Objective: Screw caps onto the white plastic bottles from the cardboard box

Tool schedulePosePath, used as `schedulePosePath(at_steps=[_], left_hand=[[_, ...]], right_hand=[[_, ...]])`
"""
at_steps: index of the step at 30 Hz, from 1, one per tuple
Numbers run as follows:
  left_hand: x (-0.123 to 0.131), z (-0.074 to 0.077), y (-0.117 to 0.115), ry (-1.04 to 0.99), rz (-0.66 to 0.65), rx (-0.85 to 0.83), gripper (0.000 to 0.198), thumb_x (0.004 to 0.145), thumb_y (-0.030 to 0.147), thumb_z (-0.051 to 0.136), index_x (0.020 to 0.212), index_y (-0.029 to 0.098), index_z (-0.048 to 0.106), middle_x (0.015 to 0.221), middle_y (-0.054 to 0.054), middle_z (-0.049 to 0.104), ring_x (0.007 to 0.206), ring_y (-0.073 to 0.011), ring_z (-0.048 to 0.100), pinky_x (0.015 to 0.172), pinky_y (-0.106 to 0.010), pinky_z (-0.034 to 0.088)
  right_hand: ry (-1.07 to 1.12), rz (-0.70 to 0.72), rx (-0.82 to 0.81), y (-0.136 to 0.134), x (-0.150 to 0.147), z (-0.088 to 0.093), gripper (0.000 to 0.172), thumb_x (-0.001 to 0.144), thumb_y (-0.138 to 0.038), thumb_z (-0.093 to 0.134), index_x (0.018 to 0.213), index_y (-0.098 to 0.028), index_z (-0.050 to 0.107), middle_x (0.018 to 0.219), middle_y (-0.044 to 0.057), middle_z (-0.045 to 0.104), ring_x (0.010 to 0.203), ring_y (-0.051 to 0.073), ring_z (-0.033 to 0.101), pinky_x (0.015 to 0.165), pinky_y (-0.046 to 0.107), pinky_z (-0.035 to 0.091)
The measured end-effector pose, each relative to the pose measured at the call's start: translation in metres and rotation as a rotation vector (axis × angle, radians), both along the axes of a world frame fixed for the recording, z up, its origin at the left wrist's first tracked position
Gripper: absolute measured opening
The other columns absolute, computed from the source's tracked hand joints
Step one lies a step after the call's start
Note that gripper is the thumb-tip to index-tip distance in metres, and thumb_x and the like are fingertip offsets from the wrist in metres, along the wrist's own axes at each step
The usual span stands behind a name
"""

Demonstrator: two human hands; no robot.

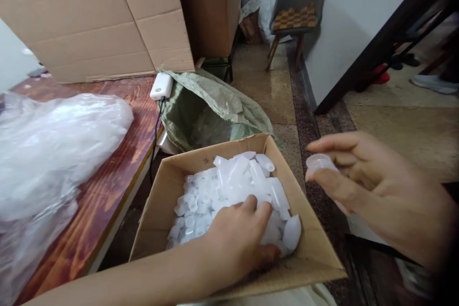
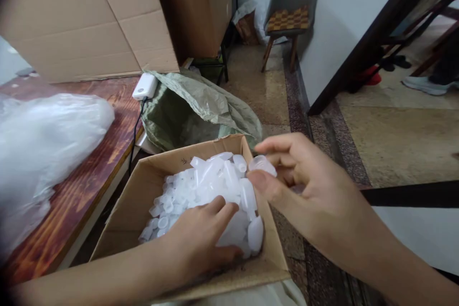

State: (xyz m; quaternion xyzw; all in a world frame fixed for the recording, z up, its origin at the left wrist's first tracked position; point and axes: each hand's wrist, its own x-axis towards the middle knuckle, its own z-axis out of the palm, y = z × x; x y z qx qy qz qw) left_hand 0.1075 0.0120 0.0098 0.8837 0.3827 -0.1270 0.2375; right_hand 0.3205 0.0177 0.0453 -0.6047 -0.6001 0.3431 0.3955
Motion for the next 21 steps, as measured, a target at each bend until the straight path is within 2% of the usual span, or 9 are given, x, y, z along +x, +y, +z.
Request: schedulePosePath(at_steps=[2,4,8,12,15,17,19,21], left_hand=[[0.002,-0.002,0.001,0.003,-0.029,-0.057,0.044,0.08,0.045,0.065,0.112,0.019,0.053,0.105,-0.01,0.061,0.079,-0.0286,0.067,0.059,-0.036,0.053],[0.0,-0.003,0.006,0.002,-0.035,-0.057,0.04,0.077,0.041,0.065,0.109,0.019,0.054,0.103,-0.01,0.06,0.078,-0.029,0.066,0.058,-0.036,0.052],[-0.011,0.004,0.013,-0.089,0.107,-0.021,0.023,0.074,0.033,0.063,0.091,0.019,0.056,0.091,-0.006,0.06,0.069,-0.022,0.062,0.058,-0.031,0.046],[-0.019,0.024,0.023,-0.454,0.404,-0.039,0.01,0.079,0.028,0.06,0.077,0.018,0.057,0.076,-0.002,0.06,0.069,-0.0171,0.057,0.062,-0.027,0.043],[-0.02,0.037,0.029,-0.763,0.737,-0.131,0.02,0.087,0.036,0.057,0.077,0.018,0.056,0.064,0.002,0.056,0.057,-0.012,0.052,0.05,-0.021,0.04],[-0.019,0.041,0.028,-0.922,0.939,-0.243,0.028,0.088,0.045,0.057,0.079,0.02,0.051,0.055,0.006,0.051,0.045,-0.0095,0.047,0.04,-0.017,0.034],[-0.016,0.044,0.022,-1.043,1.053,-0.377,0.033,0.088,0.053,0.058,0.083,0.022,0.046,0.05,0.008,0.049,0.039,-0.0091,0.044,0.033,-0.015,0.031],[-0.013,0.047,0.015,-1.14,1.097,-0.505,0.037,0.087,0.058,0.057,0.085,0.023,0.045,0.049,0.008,0.05,0.038,-0.0093,0.044,0.031,-0.014,0.031]], right_hand=[[-0.132,0.061,0.099,-0.003,-0.005,0.004,0.026,0.086,-0.049,0.065,0.104,-0.031,0.06,0.08,0.001,0.066,0.058,0.015,0.06,0.042,0.021,0.045],[-0.217,0.078,0.178,-0.005,-0.009,0.006,0.025,0.087,-0.049,0.064,0.104,-0.031,0.061,0.077,0.001,0.066,0.06,0.016,0.061,0.044,0.022,0.047],[-0.272,0.11,0.209,-0.01,-0.014,0.005,0.02,0.089,-0.041,0.062,0.108,-0.033,0.063,0.066,-0.004,0.058,0.053,0.012,0.056,0.043,0.02,0.046],[-0.235,0.2,0.189,-0.018,-0.021,0.002,0.017,0.092,-0.031,0.059,0.108,-0.032,0.063,0.085,-0.003,0.063,0.06,0.01,0.06,0.049,0.02,0.049],[-0.185,0.313,0.268,-0.025,-0.033,0.0,0.02,0.091,-0.022,0.058,0.11,-0.029,0.059,0.096,-0.002,0.064,0.061,0.008,0.061,0.052,0.02,0.051],[-0.208,0.37,0.365,-0.029,-0.042,-0.002,0.022,0.091,-0.017,0.058,0.111,-0.026,0.055,0.098,0.001,0.065,0.068,0.011,0.065,0.054,0.021,0.053],[-0.279,0.394,0.464,-0.031,-0.05,-0.004,0.025,0.091,-0.015,0.058,0.114,-0.023,0.053,0.098,0.003,0.067,0.082,0.016,0.068,0.064,0.025,0.056],[-0.358,0.381,0.535,-0.03,-0.054,-0.006,0.028,0.091,-0.015,0.059,0.117,-0.021,0.051,0.099,0.005,0.068,0.092,0.019,0.068,0.074,0.03,0.058]])
